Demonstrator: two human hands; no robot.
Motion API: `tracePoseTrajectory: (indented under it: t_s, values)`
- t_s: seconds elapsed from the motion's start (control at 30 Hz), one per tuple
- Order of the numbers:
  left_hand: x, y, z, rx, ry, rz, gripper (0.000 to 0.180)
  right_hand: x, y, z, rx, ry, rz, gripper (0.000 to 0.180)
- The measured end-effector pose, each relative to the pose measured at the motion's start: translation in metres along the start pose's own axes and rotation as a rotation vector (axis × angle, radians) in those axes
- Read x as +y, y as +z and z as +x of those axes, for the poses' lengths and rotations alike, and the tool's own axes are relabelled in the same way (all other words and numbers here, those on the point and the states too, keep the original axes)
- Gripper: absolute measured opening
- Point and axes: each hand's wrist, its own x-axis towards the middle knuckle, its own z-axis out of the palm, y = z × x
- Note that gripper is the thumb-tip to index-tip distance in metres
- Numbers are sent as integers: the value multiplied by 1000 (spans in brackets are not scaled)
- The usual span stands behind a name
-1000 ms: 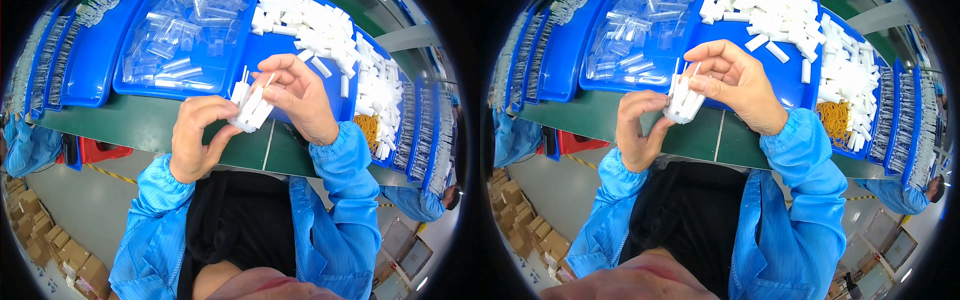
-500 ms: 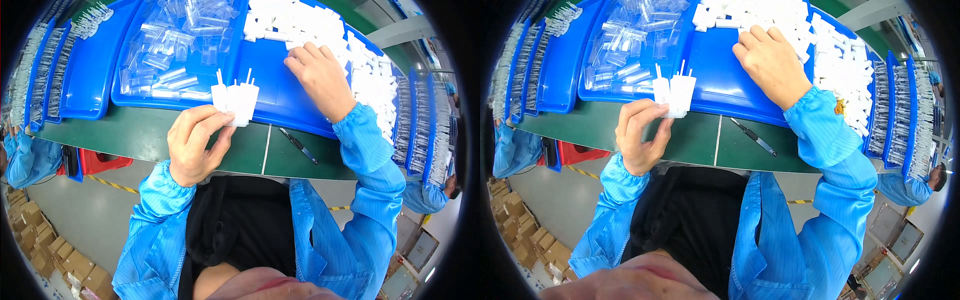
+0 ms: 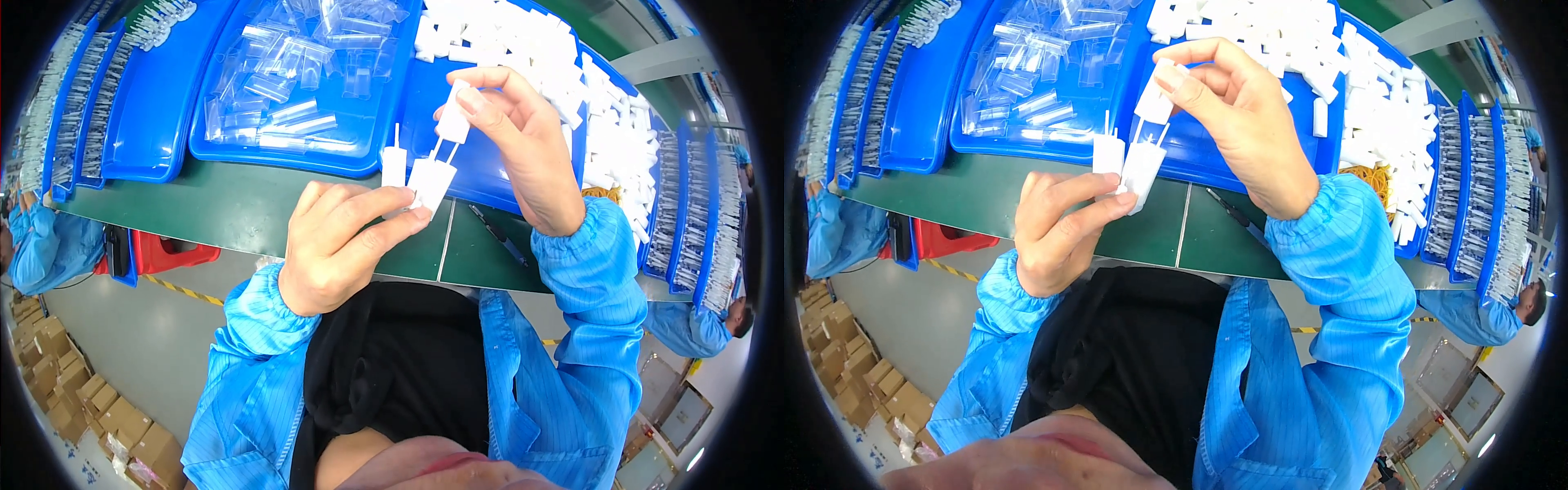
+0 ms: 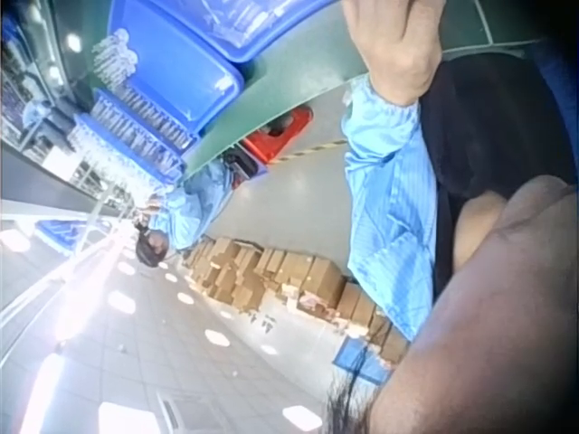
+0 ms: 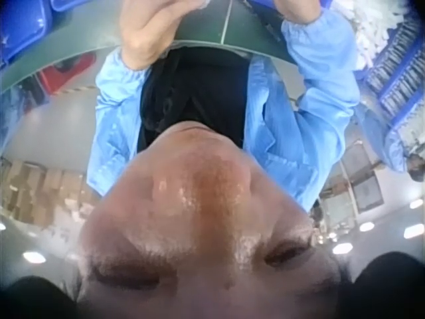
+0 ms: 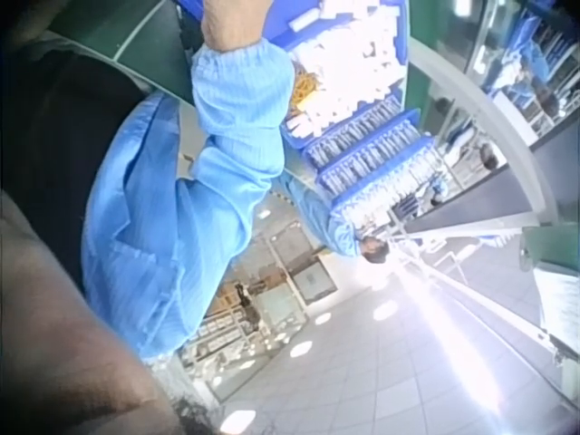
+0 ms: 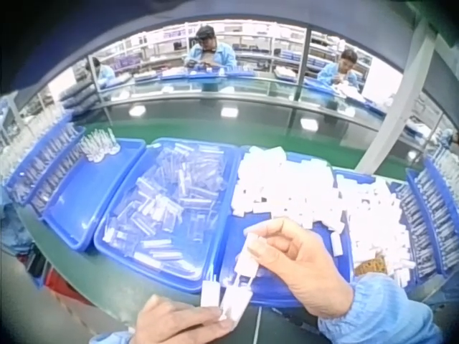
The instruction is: The person assembles components by mounting white blocks and transparent sleeves onto a pinned base by hand, binding the bundled parts with a rubber band, and working on the assembly with a hand tool.
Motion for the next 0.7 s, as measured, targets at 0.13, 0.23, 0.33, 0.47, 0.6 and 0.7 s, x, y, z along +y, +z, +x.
tracePoseTrajectory:
  t_s: [0.13, 0.23, 0.33, 0.47, 0.6, 0.7]
  values:
    - [4, -2, -1, -30, -34, 13, 34, 4, 2, -3, 52, -49, 7, 25]
    - [5, -2, 1, -42, -54, -18, 38, 6, 5, -9, 1, -61, -31, 23]
    - [2, -5, 0, -69, -42, 7, 42, 5, 8, -13, -103, -85, -59, 18]
    - [-10, 11, -5, 151, -76, -43, 40, 12, 11, -13, -97, -322, -170, 13]
    - [-17, 9, -1, 214, -104, -37, 43, 18, 13, -15, -93, -415, -133, 12]
    - [-8, -3, 7, 187, -181, -126, 42, 1, 21, -17, -72, -267, -112, 27]
